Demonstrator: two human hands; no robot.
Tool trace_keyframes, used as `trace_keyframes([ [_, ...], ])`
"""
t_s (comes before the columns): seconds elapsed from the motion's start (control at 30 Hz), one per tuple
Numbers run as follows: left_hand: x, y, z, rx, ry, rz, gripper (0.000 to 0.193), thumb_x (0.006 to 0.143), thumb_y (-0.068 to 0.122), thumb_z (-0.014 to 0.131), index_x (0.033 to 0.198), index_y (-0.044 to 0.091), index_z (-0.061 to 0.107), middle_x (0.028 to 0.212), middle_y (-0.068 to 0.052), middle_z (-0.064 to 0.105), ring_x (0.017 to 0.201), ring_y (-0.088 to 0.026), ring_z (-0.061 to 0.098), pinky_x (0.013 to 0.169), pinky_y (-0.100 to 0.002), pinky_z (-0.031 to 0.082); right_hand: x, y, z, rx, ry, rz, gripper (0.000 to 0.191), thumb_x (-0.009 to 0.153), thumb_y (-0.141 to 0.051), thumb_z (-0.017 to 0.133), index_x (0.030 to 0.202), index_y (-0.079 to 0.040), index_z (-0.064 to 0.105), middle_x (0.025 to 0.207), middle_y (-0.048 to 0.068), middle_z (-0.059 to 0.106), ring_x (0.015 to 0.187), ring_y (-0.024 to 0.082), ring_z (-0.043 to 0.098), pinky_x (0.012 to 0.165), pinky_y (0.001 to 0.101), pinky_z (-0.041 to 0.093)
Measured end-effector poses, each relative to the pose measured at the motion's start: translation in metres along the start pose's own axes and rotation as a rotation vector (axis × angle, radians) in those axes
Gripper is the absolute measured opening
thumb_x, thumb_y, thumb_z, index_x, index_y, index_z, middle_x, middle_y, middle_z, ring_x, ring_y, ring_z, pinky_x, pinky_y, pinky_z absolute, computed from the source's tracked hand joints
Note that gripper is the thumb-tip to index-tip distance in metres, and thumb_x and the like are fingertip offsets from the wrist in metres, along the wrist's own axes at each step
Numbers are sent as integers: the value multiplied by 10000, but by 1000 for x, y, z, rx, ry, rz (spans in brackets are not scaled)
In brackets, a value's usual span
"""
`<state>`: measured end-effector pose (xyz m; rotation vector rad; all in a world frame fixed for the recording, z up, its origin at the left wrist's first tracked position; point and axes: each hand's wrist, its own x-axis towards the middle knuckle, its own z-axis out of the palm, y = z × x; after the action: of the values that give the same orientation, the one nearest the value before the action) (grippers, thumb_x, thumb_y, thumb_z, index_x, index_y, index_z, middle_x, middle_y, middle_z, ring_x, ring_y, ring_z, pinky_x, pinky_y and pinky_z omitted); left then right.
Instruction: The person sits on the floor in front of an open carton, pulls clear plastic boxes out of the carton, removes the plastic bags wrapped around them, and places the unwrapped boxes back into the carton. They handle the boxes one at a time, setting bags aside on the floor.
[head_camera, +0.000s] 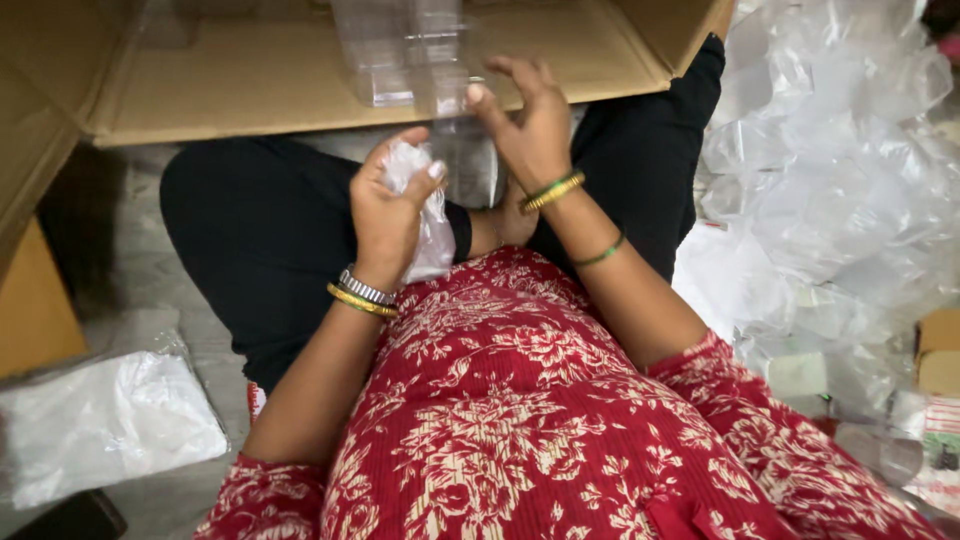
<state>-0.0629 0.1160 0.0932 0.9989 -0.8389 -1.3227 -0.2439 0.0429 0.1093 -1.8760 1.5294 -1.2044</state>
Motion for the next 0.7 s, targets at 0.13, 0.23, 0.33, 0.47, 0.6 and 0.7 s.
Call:
trace_keyframes([
  [0.13, 3, 2, 7, -170, -66, 61, 212, 974, 20, 762, 1150, -33, 656, 908, -79, 681, 773, -120, 656, 719, -264, 558, -41, -28, -16, 371, -120, 26, 187, 973, -186, 807, 1048, -39, 720, 1060, 41, 642, 950, 108, 629, 826, 239, 530],
  [0.23, 3, 8, 14, -286, -19, -44, 284, 1073, 224, 652, 1185, -37, 666, 850, -65, 665, 719, -108, 617, 636, -238, 495, -58, -42, -16, 460, -279, 74, 240, 891, -137, 858, 983, -24, 667, 963, -17, 627, 810, 67, 568, 783, 207, 482],
  [0.33, 4, 21, 18, -579, -158, -106, 516, 1067, 431, 543, 1248, -47, 612, 905, -109, 692, 786, -153, 666, 713, -272, 564, -59, -44, -11, 291, -252, 72, 213, 915, -80, 865, 923, 13, 673, 842, 0, 648, 723, 89, 556, 992, 233, 402],
  [0.47, -1, 36, 19, -594, -158, -133, 530, 1029, 351, 573, 1375, -48, 533, 1141, -138, 683, 1027, -191, 683, 917, -310, 585, -56, -38, -3, 643, -201, 298, 100, 983, -68, 699, 1074, -26, 696, 930, -33, 689, 813, 36, 606, 755, 208, 503],
  [0.6, -7, 37, 21, -280, -151, -30, 530, 935, 41, 699, 1420, -1, 491, 1223, -96, 651, 1091, -163, 661, 936, -299, 560, -63, -31, 6, 583, -136, 149, 84, 1013, -42, 628, 1091, -19, 649, 986, -20, 693, 912, 37, 625, 925, 232, 392],
  [0.7, -4, 33, 17, -216, -95, -18, 557, 882, -85, 726, 1396, -14, 523, 1178, -88, 656, 1050, -160, 657, 911, -296, 556, -67, -22, 10, 475, -135, 62, 72, 1006, -34, 627, 1071, -8, 644, 969, 4, 687, 930, 64, 641, 1071, 300, 262],
])
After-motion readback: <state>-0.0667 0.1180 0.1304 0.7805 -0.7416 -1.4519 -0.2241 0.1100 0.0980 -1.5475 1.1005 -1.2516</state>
